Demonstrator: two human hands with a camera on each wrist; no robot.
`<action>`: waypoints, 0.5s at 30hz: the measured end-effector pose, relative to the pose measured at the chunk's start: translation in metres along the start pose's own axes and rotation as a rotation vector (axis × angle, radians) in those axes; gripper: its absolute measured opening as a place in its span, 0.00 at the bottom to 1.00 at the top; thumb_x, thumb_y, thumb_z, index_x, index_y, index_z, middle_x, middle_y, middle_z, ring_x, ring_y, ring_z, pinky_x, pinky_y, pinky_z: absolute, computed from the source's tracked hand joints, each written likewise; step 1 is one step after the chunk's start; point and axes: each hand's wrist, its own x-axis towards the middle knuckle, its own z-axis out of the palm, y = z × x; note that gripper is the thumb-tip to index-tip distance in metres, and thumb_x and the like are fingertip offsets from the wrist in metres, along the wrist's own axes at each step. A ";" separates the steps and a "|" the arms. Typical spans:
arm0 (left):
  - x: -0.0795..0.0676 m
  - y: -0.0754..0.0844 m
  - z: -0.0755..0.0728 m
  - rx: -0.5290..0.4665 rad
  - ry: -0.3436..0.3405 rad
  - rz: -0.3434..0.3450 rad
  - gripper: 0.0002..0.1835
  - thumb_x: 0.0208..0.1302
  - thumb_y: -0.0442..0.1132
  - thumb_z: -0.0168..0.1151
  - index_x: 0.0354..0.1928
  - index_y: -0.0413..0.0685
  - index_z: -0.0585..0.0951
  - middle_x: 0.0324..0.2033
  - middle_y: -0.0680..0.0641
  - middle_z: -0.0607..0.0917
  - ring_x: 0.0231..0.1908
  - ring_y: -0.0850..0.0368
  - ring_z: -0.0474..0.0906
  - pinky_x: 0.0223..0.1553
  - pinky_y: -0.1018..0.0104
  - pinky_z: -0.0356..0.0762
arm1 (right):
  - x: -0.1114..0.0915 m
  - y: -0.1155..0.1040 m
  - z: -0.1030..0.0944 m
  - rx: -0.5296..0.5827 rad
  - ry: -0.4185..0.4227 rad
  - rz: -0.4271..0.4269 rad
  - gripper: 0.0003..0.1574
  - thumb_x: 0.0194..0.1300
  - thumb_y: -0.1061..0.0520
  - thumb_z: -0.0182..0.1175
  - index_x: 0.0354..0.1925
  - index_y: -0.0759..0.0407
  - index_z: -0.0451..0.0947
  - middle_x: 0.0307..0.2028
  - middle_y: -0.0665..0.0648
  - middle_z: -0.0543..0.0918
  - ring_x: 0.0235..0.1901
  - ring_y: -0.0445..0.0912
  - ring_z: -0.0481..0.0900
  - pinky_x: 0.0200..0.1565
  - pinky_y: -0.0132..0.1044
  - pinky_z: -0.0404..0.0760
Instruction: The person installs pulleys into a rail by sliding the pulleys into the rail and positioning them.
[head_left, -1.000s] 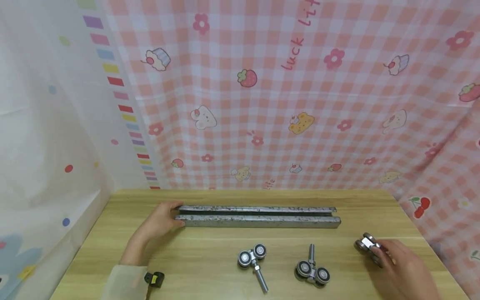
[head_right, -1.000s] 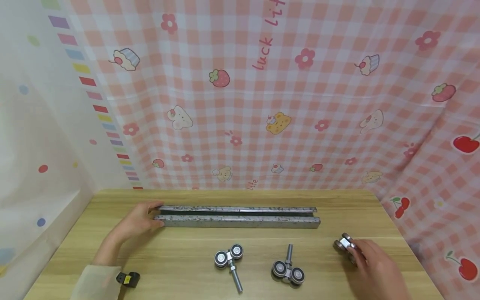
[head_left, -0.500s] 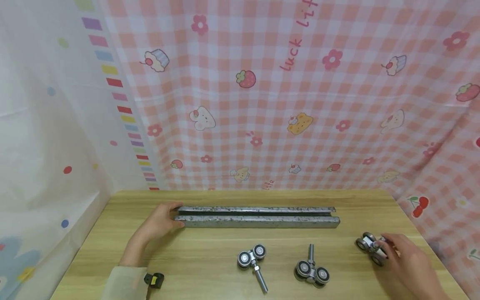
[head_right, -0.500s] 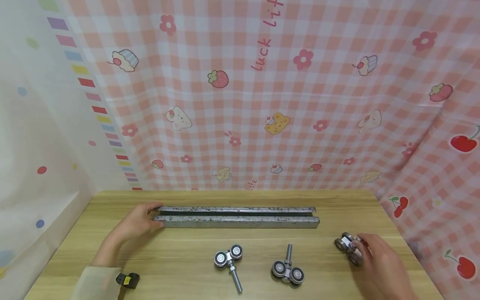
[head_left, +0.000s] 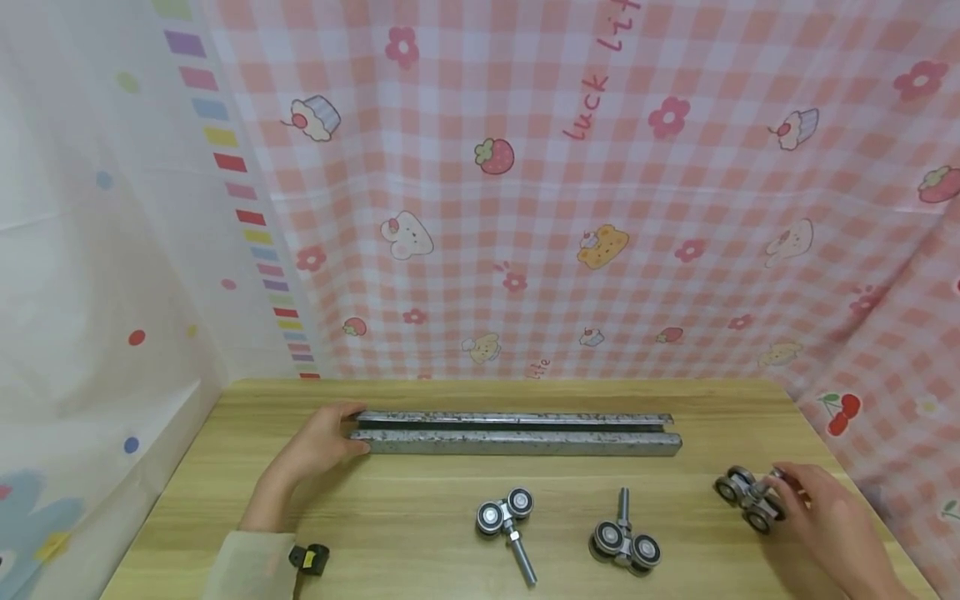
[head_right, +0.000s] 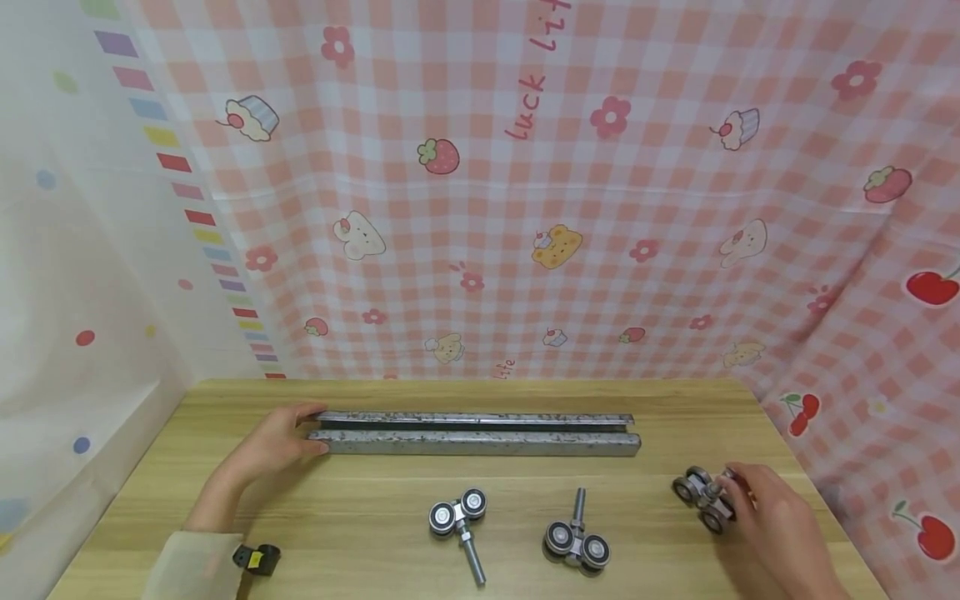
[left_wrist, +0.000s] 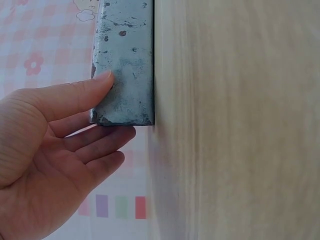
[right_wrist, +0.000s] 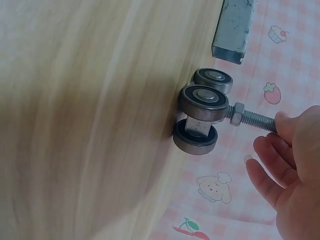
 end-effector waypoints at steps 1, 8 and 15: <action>0.000 0.000 0.000 -0.002 -0.001 0.002 0.35 0.64 0.30 0.73 0.71 0.28 0.71 0.68 0.28 0.75 0.68 0.30 0.71 0.65 0.37 0.74 | 0.001 -0.001 0.000 -0.004 -0.005 0.006 0.10 0.70 0.61 0.70 0.39 0.70 0.84 0.30 0.60 0.86 0.28 0.34 0.79 0.30 0.18 0.77; -0.001 0.000 -0.001 -0.002 -0.004 0.005 0.36 0.64 0.30 0.72 0.71 0.27 0.70 0.68 0.27 0.74 0.68 0.29 0.71 0.66 0.37 0.73 | 0.004 0.000 0.004 0.004 0.011 -0.018 0.24 0.78 0.49 0.61 0.39 0.72 0.84 0.30 0.60 0.86 0.27 0.39 0.80 0.28 0.19 0.75; 0.000 -0.001 0.000 -0.012 -0.007 0.013 0.35 0.65 0.30 0.72 0.72 0.27 0.70 0.68 0.28 0.74 0.67 0.29 0.71 0.65 0.37 0.75 | 0.007 0.001 0.006 0.036 0.015 -0.023 0.24 0.78 0.50 0.61 0.39 0.72 0.83 0.30 0.59 0.85 0.28 0.37 0.79 0.31 0.17 0.74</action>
